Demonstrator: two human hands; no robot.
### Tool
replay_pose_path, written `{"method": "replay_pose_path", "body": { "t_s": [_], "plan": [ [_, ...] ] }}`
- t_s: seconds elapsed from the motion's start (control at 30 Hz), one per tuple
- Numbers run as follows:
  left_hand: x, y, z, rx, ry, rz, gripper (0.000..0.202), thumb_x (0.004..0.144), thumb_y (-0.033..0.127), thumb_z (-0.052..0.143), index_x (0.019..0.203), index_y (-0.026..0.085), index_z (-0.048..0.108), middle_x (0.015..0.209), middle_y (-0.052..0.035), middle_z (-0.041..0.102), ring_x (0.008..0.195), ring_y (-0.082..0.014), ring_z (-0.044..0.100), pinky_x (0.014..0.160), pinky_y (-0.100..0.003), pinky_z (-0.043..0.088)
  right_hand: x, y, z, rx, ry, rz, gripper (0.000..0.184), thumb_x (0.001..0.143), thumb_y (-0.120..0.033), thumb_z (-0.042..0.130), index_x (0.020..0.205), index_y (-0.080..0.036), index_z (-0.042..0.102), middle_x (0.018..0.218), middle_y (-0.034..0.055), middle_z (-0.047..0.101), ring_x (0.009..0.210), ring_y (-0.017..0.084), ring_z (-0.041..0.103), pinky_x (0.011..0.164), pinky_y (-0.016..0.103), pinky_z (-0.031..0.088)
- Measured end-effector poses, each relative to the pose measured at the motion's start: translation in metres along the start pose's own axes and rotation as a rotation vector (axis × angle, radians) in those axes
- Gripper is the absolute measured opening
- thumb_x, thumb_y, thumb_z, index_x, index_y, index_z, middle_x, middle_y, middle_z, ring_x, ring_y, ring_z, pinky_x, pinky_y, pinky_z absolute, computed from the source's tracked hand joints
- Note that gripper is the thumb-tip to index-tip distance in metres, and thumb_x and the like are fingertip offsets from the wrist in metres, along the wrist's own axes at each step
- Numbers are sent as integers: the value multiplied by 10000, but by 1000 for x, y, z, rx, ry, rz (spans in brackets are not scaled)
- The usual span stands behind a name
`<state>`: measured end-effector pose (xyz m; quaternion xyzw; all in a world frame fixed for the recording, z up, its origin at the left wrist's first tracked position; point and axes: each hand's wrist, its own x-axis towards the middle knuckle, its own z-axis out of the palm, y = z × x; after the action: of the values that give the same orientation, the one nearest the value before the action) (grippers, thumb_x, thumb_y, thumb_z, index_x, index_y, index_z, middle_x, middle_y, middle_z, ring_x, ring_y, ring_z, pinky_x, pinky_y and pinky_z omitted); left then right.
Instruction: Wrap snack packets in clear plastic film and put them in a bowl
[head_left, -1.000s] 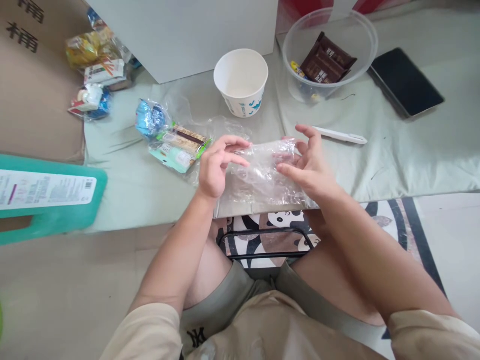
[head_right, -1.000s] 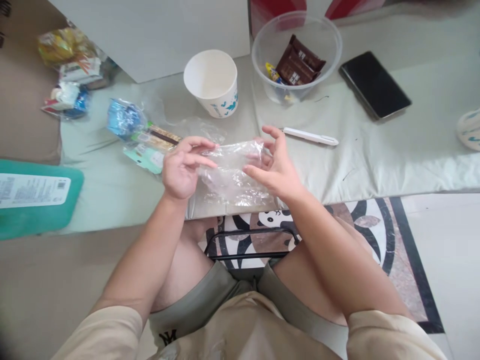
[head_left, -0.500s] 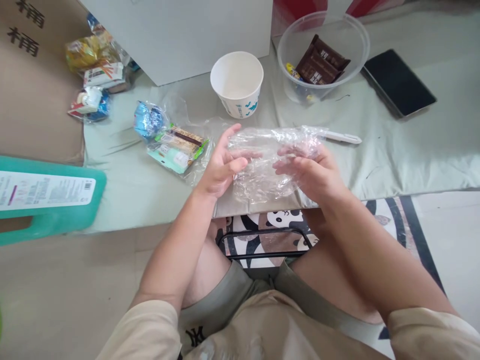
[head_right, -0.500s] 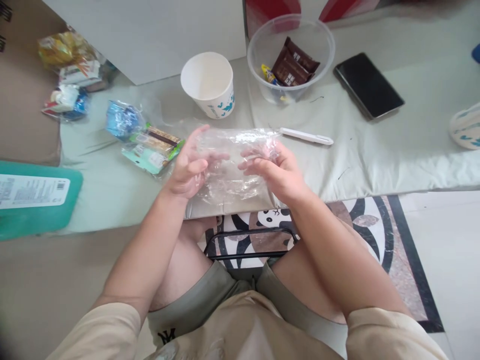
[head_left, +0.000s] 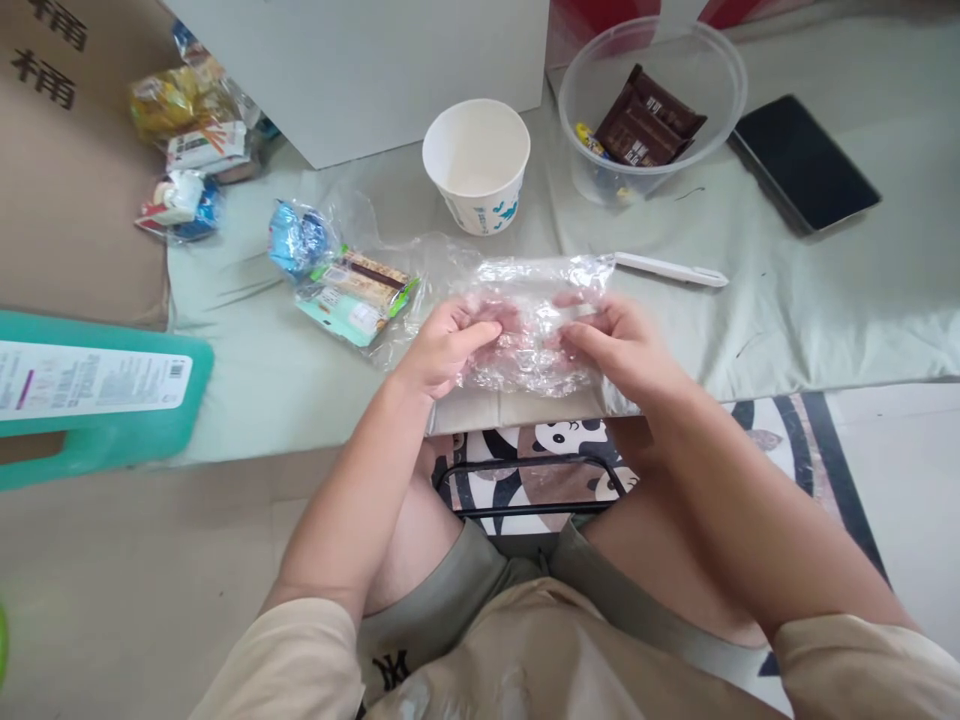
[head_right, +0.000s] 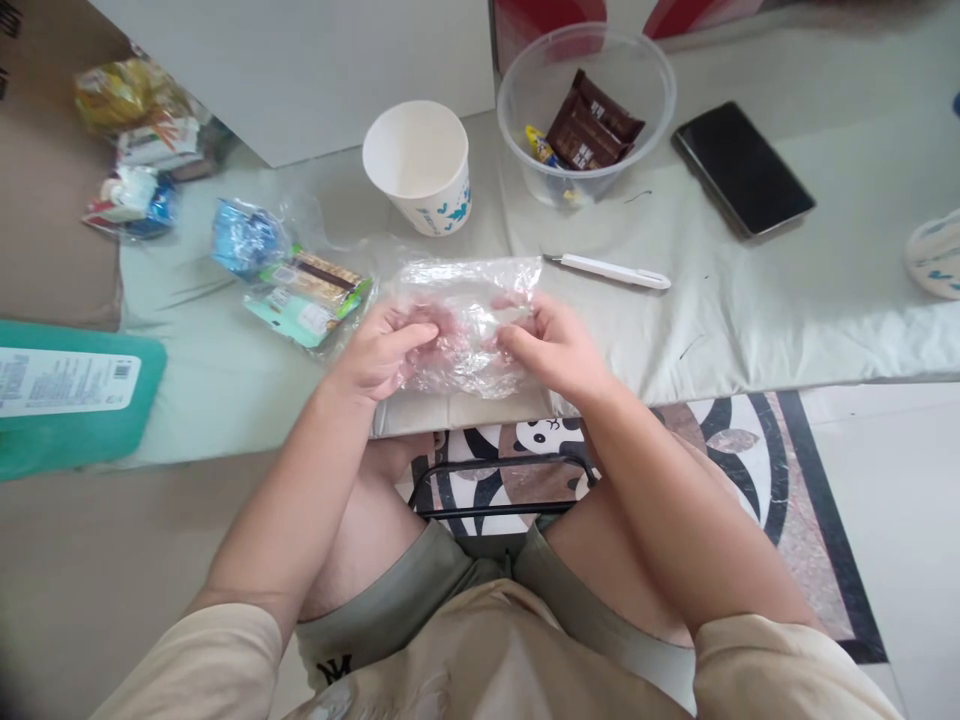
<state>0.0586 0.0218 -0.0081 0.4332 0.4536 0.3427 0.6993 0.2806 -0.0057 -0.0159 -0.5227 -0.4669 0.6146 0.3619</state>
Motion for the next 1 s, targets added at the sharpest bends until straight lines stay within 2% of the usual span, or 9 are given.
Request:
{"method": "replay_pose_path", "body": {
  "t_s": [0.23, 0.3, 0.43, 0.53, 0.63, 0.73, 0.83, 0.9, 1.0],
  "plan": [
    [-3, 5, -18, 23, -53, 23, 182, 742, 320, 765, 885, 236, 691, 497, 67, 551, 391, -111, 520, 392, -229, 446, 0, -1, -5, 194, -14, -139, 197, 819, -331, 668, 1011, -290, 667, 583, -71, 523, 476, 103, 402, 477, 255, 328],
    [-4, 7, -23, -28, -80, 105, 168, 736, 370, 746, 761, 224, 667, 486, 43, 521, 389, -122, 501, 382, -249, 416, 1, -1, -7, 267, -49, -177, 117, 786, -345, 633, 867, -265, 661, 654, -26, 584, 511, 118, 443, 492, 279, 346],
    [-3, 6, -25, 98, -102, 280, 349, 789, 473, 646, 596, 183, 625, 595, -51, 601, 521, -152, 558, 482, -302, 442, 4, 3, -7, 147, -23, -150, 257, 855, -470, 563, 749, -238, 587, 700, 26, 569, 578, 147, 482, 531, 314, 379],
    [1, -2, -20, 339, 18, 409, 259, 792, 308, 691, 610, 190, 551, 637, -12, 587, 595, -119, 547, 576, -270, 442, 9, 8, -1, 128, 137, -143, 324, 761, -410, 752, 891, -273, 489, 695, -48, 473, 571, 118, 434, 556, 282, 385],
    [5, -11, -17, 485, 144, 605, 140, 751, 208, 700, 841, 216, 593, 808, 8, 620, 683, -121, 583, 649, -270, 488, 12, 10, 6, 289, 104, -86, 496, 660, -368, 834, 993, -282, 478, 740, -65, 518, 612, 113, 492, 603, 271, 428],
    [4, -16, -14, 655, 424, 924, 278, 760, 169, 675, 1016, 248, 603, 978, -16, 627, 891, -181, 650, 837, -358, 550, 9, 8, 12, 314, 83, -95, 354, 695, -381, 814, 809, -229, 514, 702, -46, 532, 603, 92, 455, 585, 254, 384],
    [-6, -18, -3, 813, 636, 1179, 143, 824, 146, 649, 913, 247, 603, 927, -17, 619, 992, -214, 658, 983, -423, 525, 2, 3, 17, 205, 277, -256, 326, 762, -331, 770, 713, -219, 467, 751, -24, 594, 629, 89, 446, 589, 252, 350],
    [-12, -21, 9, 825, 557, 1098, 153, 880, 218, 654, 1028, 249, 632, 1018, -37, 671, 1055, -228, 669, 1013, -429, 526, -3, 2, 22, 130, 304, -338, 298, 808, -311, 749, 735, -221, 474, 845, -8, 656, 682, 102, 497, 636, 264, 387],
    [-14, -28, 25, 692, 309, 788, 506, 910, 451, 684, 1353, 238, 564, 1359, -113, 653, 1273, -271, 625, 1084, -428, 512, -8, 4, 29, 173, 76, -381, 283, 872, -360, 713, 776, -231, 480, 773, -22, 615, 648, 108, 490, 628, 272, 396]
  ]
}}
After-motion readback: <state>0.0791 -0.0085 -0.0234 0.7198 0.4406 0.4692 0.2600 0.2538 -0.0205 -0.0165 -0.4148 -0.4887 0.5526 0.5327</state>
